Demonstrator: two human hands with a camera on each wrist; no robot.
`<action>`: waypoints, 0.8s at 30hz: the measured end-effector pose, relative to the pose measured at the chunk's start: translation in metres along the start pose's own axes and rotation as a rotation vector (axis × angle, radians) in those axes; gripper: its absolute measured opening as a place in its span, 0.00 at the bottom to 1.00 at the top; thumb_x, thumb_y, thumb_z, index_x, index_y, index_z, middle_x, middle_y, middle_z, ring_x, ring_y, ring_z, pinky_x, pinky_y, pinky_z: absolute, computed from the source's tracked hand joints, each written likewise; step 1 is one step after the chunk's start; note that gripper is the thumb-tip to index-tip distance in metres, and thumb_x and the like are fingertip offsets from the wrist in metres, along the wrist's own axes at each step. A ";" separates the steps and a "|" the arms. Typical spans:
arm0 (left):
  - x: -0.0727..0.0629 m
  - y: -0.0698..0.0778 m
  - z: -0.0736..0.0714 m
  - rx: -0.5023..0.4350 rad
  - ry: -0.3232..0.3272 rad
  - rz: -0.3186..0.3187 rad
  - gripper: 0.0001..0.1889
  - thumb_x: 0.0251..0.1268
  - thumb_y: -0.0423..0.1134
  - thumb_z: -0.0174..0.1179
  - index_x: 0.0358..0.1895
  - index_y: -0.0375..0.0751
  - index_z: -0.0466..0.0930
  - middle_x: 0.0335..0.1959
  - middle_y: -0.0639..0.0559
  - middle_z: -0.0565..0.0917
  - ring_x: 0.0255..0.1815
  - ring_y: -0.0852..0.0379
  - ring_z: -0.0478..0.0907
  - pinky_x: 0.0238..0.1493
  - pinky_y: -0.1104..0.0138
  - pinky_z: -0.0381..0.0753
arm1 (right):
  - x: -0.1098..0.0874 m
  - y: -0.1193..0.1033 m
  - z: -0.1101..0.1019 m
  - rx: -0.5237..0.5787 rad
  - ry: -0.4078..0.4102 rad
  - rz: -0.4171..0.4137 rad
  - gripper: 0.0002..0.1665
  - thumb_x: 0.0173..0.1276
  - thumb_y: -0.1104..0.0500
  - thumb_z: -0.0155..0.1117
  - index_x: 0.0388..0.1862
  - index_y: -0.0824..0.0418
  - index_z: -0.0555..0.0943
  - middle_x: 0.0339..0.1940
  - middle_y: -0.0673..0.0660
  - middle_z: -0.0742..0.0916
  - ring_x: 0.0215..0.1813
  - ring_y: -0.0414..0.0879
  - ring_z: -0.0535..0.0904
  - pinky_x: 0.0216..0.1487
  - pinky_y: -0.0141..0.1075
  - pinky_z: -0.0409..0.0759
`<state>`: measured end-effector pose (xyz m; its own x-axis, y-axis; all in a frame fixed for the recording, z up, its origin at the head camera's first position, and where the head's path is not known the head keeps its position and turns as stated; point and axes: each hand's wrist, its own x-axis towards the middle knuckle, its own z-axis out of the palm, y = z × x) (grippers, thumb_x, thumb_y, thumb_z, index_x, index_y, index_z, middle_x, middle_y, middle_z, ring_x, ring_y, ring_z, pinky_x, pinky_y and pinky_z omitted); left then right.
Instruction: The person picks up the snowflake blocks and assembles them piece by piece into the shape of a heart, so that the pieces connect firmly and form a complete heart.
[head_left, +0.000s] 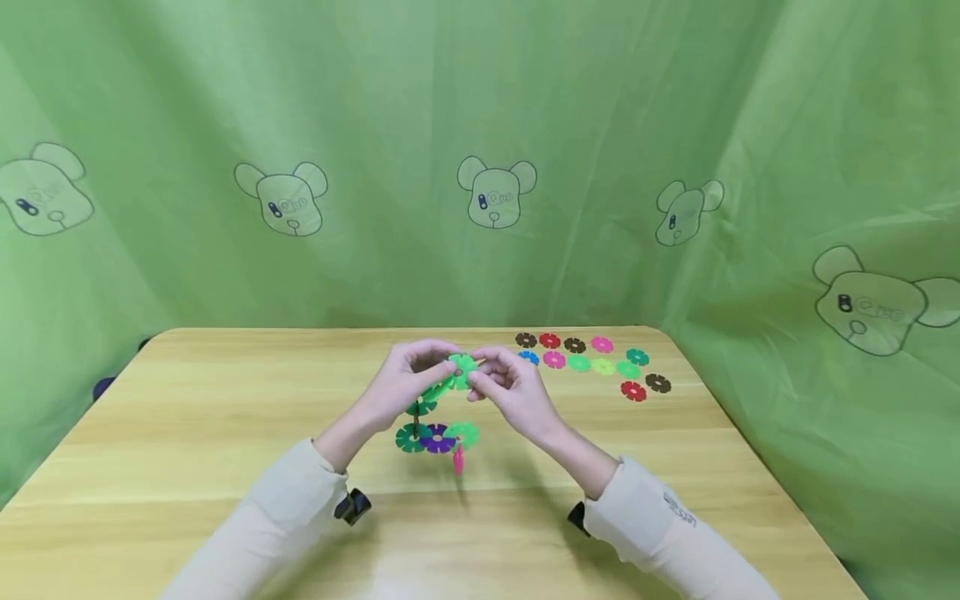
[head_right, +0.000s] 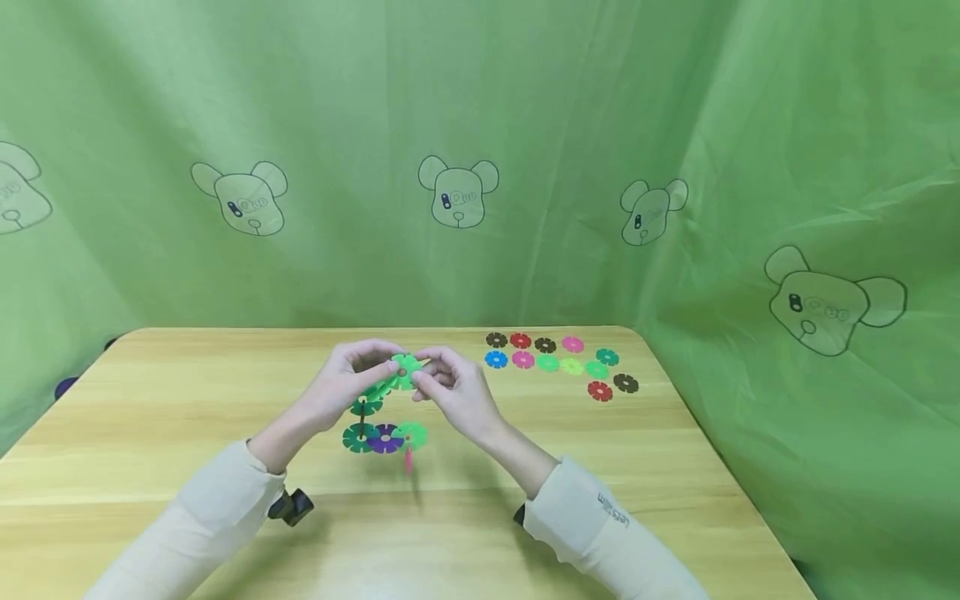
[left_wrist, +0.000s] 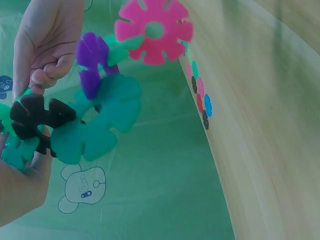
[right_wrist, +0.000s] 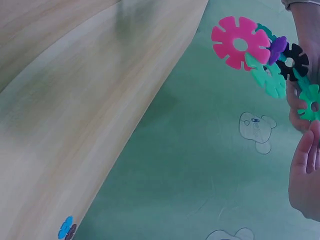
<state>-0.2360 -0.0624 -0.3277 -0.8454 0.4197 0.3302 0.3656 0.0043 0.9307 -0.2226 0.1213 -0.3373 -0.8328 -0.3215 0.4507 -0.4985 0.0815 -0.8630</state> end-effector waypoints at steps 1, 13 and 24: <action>0.000 -0.001 -0.001 0.000 -0.004 0.001 0.13 0.61 0.30 0.54 0.48 0.28 0.75 0.40 0.39 0.81 0.36 0.59 0.76 0.40 0.68 0.76 | 0.000 0.001 -0.001 -0.001 -0.008 0.008 0.14 0.62 0.73 0.55 0.47 0.77 0.71 0.28 0.70 0.80 0.26 0.36 0.79 0.35 0.32 0.81; -0.003 -0.001 -0.013 -0.014 0.064 -0.106 0.14 0.62 0.32 0.53 0.49 0.29 0.75 0.36 0.50 0.81 0.37 0.59 0.77 0.41 0.67 0.77 | 0.020 0.062 -0.056 -0.183 0.049 0.235 0.21 0.64 0.64 0.57 0.54 0.73 0.70 0.38 0.69 0.82 0.33 0.44 0.79 0.40 0.42 0.80; -0.006 -0.004 -0.016 -0.019 0.071 -0.111 0.14 0.63 0.31 0.52 0.48 0.25 0.74 0.37 0.44 0.81 0.36 0.61 0.76 0.40 0.70 0.77 | 0.011 0.133 -0.123 -0.414 -0.040 0.584 0.34 0.68 0.57 0.53 0.68 0.69 0.55 0.53 0.71 0.73 0.47 0.60 0.73 0.48 0.49 0.75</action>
<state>-0.2385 -0.0793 -0.3306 -0.9060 0.3521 0.2349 0.2615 0.0292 0.9648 -0.3278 0.2450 -0.4186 -0.9860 -0.1495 -0.0741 -0.0308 0.5992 -0.8000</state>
